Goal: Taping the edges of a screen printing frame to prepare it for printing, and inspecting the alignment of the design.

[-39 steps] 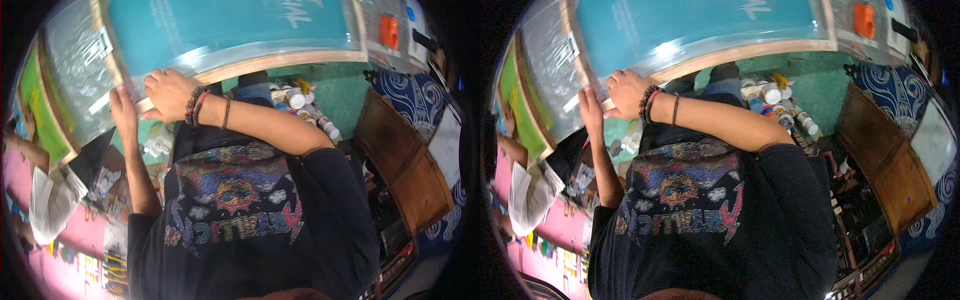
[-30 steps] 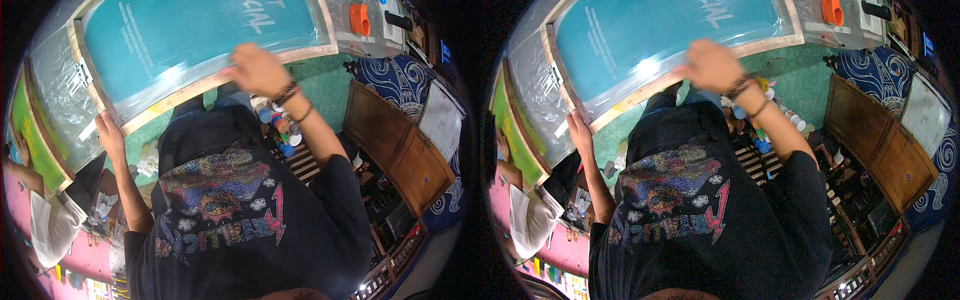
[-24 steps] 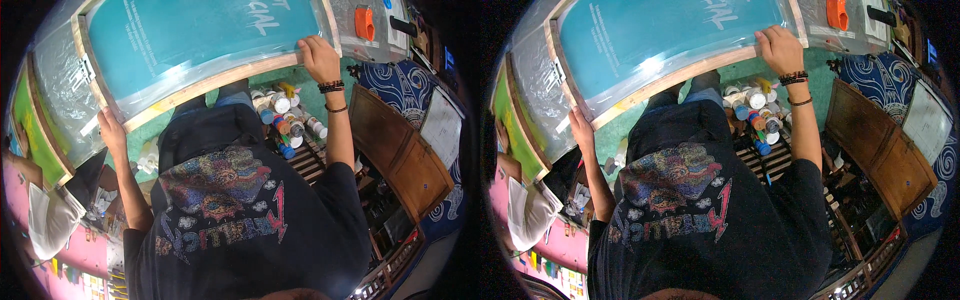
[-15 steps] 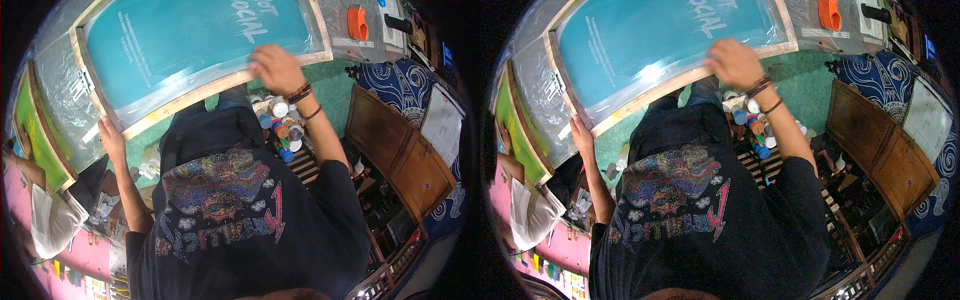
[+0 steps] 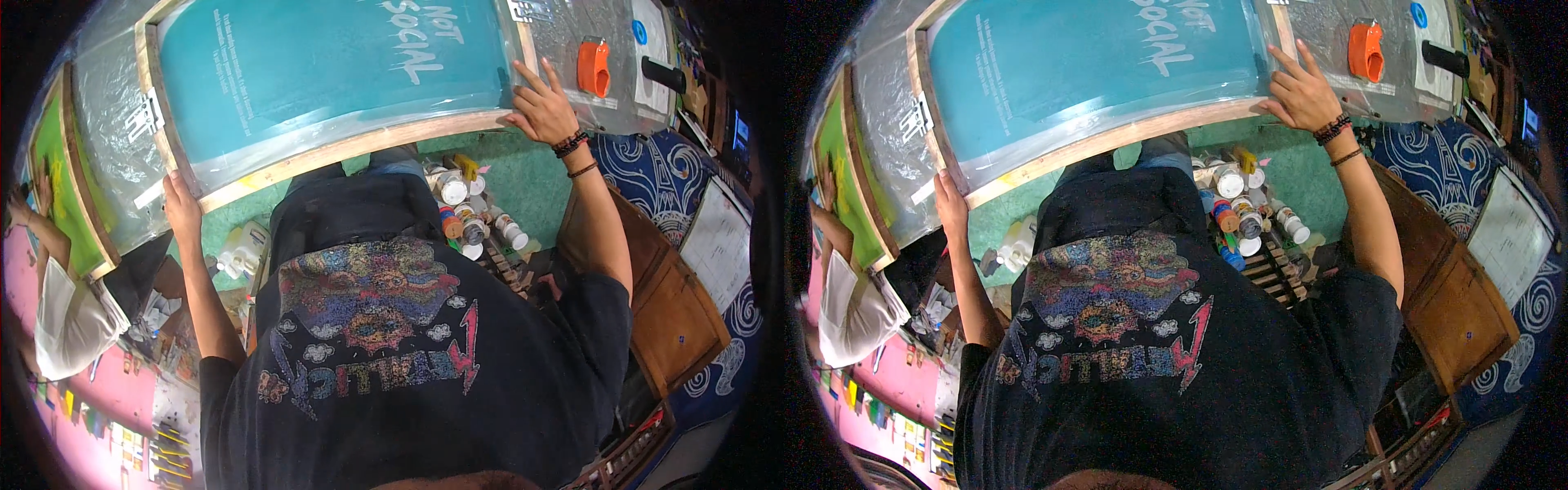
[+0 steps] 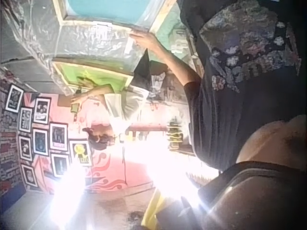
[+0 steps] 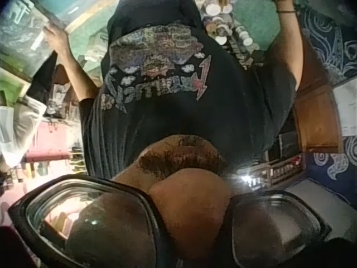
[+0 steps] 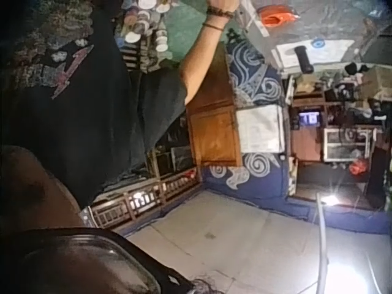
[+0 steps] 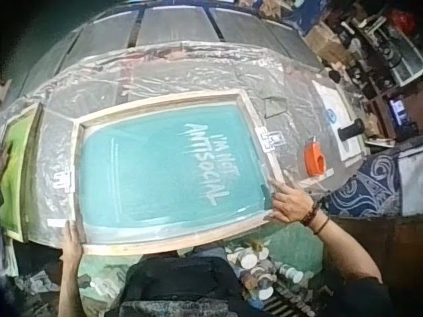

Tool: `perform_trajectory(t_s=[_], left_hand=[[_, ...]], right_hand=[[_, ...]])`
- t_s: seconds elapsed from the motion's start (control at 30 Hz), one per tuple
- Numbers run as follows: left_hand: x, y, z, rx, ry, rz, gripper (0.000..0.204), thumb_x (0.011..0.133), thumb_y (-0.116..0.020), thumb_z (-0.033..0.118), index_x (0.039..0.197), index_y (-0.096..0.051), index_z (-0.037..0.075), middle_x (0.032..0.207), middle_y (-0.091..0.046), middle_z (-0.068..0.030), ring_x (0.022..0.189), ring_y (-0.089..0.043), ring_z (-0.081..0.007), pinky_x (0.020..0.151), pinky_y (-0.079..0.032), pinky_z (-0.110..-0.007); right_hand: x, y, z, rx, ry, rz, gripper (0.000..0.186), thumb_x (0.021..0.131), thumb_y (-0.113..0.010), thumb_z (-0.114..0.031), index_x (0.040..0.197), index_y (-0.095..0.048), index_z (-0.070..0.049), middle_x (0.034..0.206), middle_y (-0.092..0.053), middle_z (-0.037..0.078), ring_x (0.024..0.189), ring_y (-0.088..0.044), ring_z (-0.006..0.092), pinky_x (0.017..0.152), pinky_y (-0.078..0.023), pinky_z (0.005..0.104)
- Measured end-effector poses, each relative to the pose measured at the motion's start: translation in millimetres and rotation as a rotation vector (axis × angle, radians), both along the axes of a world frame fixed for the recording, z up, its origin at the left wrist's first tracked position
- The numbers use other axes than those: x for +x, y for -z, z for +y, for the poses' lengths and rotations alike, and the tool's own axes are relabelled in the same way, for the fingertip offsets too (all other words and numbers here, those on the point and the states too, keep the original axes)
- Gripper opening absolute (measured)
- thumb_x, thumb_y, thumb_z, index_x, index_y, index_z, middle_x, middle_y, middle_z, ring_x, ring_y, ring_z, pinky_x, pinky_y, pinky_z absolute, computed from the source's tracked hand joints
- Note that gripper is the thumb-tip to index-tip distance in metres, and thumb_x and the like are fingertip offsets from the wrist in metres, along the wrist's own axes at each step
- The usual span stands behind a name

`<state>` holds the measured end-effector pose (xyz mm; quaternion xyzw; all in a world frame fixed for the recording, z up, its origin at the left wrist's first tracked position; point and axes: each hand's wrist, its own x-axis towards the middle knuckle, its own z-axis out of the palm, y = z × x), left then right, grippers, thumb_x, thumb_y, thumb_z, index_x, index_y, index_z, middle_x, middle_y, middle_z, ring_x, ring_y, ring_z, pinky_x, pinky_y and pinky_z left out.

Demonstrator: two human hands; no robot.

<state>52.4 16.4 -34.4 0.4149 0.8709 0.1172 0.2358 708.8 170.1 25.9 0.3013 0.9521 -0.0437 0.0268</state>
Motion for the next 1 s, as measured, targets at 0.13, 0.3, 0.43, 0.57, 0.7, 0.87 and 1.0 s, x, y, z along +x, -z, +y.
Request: perform_trajectory(t_s=[0.13, 0.3, 0.43, 0.57, 0.7, 0.87, 1.0], left_hand=[[-1, -3, 1, 0.003, 0.004, -0.021, 0.064, 0.107, -0.033, 0.054, 0.138, -0.053, 0.001, 0.119, -0.064, -0.0352, 0.117, -0.059, -0.0521, 0.097, -0.045, -0.052], [5, -8, 5, 0.004, -0.018, -0.040, 0.065, 0.107, -0.034, 0.054, 0.137, -0.055, 0.001, 0.120, -0.064, -0.0343, 0.118, -0.058, -0.0529, 0.097, -0.045, -0.052], [1, 2, 2, 0.037, -0.021, 0.040, 0.063, 0.107, -0.034, 0.054, 0.134, -0.055, 0.002, 0.112, -0.065, -0.0364, 0.110, -0.059, -0.0567, 0.091, -0.046, -0.059], [4, -8, 7, -0.020, -0.029, 0.031, 0.064, 0.106, -0.034, 0.057, 0.137, -0.055, 0.005, 0.111, -0.067, -0.0350, 0.108, -0.062, -0.0555, 0.091, -0.048, -0.058], [14, -34, 13, -0.108, 0.012, 0.057, 0.072, 0.099, -0.048, 0.062, 0.136, -0.052, 0.001, 0.105, -0.070, -0.0321, 0.102, -0.066, -0.0522, 0.086, -0.051, -0.057], [4, -15, 4, -0.171, 0.125, 0.230, 0.063, 0.089, -0.066, 0.050, 0.124, -0.052, 0.001, 0.096, -0.070, -0.0306, 0.091, -0.068, -0.0520, 0.081, -0.053, -0.058], [-6, -4, 1, -0.101, 0.170, 0.140, 0.059, 0.085, -0.068, 0.040, 0.123, -0.048, 0.000, 0.095, -0.069, -0.0334, 0.094, -0.066, -0.0544, 0.082, -0.052, -0.059]], right_hand=[[0, 1, 7, 0.006, -0.041, 0.050, 0.030, 0.092, -0.068, -0.036, 0.084, -0.066, -0.008, 0.102, -0.068, 0.007, 0.145, -0.042, 0.0282, 0.125, -0.021, 0.0566], [0, -5, 3, -0.067, -0.018, -0.064, 0.029, 0.091, -0.070, -0.035, 0.099, -0.068, -0.007, 0.108, -0.065, 0.009, 0.137, -0.050, 0.0284, 0.119, -0.031, 0.0552], [-7, -1, -5, -0.088, -0.063, -0.027, 0.036, 0.089, -0.073, -0.038, 0.107, -0.067, -0.007, 0.101, -0.065, 0.009, 0.127, -0.055, 0.0295, 0.117, -0.033, 0.0554], [-2, -4, -1, -0.171, -0.073, -0.038, 0.051, 0.081, -0.079, -0.039, 0.117, -0.064, -0.007, 0.095, -0.064, 0.009, 0.115, -0.059, 0.0305, 0.113, -0.036, 0.0553], [-16, -16, -4, -0.158, -0.032, -0.090, 0.058, 0.074, -0.085, -0.037, 0.119, -0.064, -0.006, 0.099, -0.065, 0.011, 0.111, -0.059, 0.0324, 0.109, -0.038, 0.0556], [-27, -28, -11, -0.066, 0.069, -0.119, 0.058, 0.069, -0.088, -0.032, 0.115, -0.065, -0.005, 0.108, -0.065, 0.014, 0.116, -0.057, 0.0364, 0.109, -0.038, 0.0551], [-28, -30, -17, -0.189, 0.152, -0.109, 0.052, 0.066, -0.088, -0.023, 0.109, -0.065, -0.007, 0.105, -0.067, 0.013, 0.115, -0.058, 0.0330, 0.111, -0.038, 0.0531]])
